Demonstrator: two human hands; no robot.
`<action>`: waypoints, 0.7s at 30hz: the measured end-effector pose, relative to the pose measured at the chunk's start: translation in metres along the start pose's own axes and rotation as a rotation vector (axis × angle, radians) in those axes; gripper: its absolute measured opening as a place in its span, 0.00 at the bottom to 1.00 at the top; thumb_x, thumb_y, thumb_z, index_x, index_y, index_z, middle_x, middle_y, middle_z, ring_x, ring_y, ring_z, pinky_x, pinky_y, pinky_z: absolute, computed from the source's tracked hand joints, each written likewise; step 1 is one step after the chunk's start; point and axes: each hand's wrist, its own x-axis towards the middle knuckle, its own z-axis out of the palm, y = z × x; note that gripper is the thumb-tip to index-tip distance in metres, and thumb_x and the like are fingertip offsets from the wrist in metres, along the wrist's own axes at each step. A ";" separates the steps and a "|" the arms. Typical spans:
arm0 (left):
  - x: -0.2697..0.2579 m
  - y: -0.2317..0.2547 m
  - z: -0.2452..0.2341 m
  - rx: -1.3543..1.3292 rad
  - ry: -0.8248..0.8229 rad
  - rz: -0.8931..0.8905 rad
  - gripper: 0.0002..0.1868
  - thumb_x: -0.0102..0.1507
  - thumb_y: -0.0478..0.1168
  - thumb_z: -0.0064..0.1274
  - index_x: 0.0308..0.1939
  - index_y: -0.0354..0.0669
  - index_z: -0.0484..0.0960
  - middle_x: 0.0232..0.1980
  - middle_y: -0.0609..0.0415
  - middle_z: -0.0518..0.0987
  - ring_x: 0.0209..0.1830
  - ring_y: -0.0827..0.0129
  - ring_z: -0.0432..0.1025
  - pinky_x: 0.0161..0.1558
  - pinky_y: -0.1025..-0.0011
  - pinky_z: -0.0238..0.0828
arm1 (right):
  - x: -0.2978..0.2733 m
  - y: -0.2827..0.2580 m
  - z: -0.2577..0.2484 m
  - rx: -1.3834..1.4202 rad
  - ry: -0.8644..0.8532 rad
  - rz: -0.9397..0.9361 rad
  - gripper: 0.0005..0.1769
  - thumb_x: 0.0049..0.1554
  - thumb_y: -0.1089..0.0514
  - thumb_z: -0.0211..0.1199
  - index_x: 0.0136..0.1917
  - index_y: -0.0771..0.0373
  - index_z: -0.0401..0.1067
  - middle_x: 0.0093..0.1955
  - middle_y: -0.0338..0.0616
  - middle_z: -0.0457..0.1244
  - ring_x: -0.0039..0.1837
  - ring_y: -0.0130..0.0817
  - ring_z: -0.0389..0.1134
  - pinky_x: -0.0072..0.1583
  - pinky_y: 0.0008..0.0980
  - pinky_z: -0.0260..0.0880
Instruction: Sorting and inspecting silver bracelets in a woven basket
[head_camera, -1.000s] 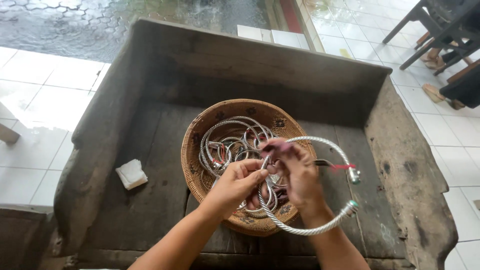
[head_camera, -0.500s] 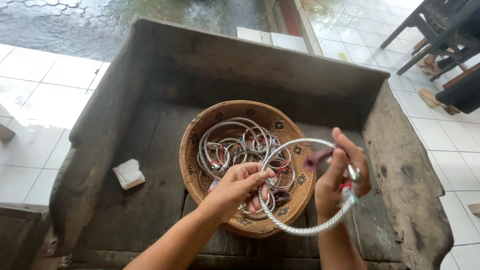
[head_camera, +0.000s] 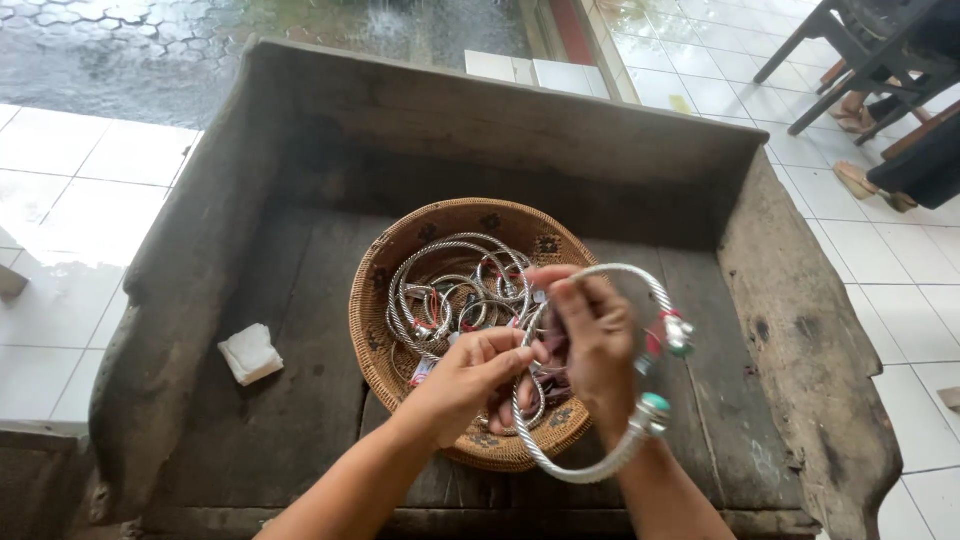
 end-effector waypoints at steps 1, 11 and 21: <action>-0.001 0.004 0.000 0.003 0.000 0.001 0.11 0.69 0.44 0.52 0.46 0.39 0.78 0.25 0.50 0.79 0.11 0.78 0.69 0.11 0.83 0.64 | 0.000 0.009 0.001 0.002 0.000 -0.003 0.14 0.65 0.50 0.55 0.53 0.60 0.76 0.25 0.34 0.54 0.23 0.22 0.52 0.23 0.20 0.52; -0.009 0.038 -0.016 0.177 0.349 0.429 0.13 0.70 0.36 0.45 0.50 0.27 0.78 0.23 0.38 0.79 0.13 0.63 0.74 0.13 0.71 0.77 | 0.014 0.035 -0.011 0.180 0.046 0.166 0.21 0.62 0.54 0.49 0.63 0.66 0.71 0.58 0.58 0.69 0.44 0.37 0.71 0.38 0.28 0.70; -0.005 0.031 -0.012 0.547 0.552 0.668 0.08 0.69 0.31 0.45 0.45 0.30 0.80 0.21 0.43 0.80 0.12 0.69 0.72 0.12 0.75 0.76 | 0.026 0.015 -0.039 -0.153 0.582 -0.387 0.14 0.67 0.62 0.56 0.65 0.66 0.70 0.54 0.50 0.68 0.50 0.29 0.68 0.49 0.20 0.71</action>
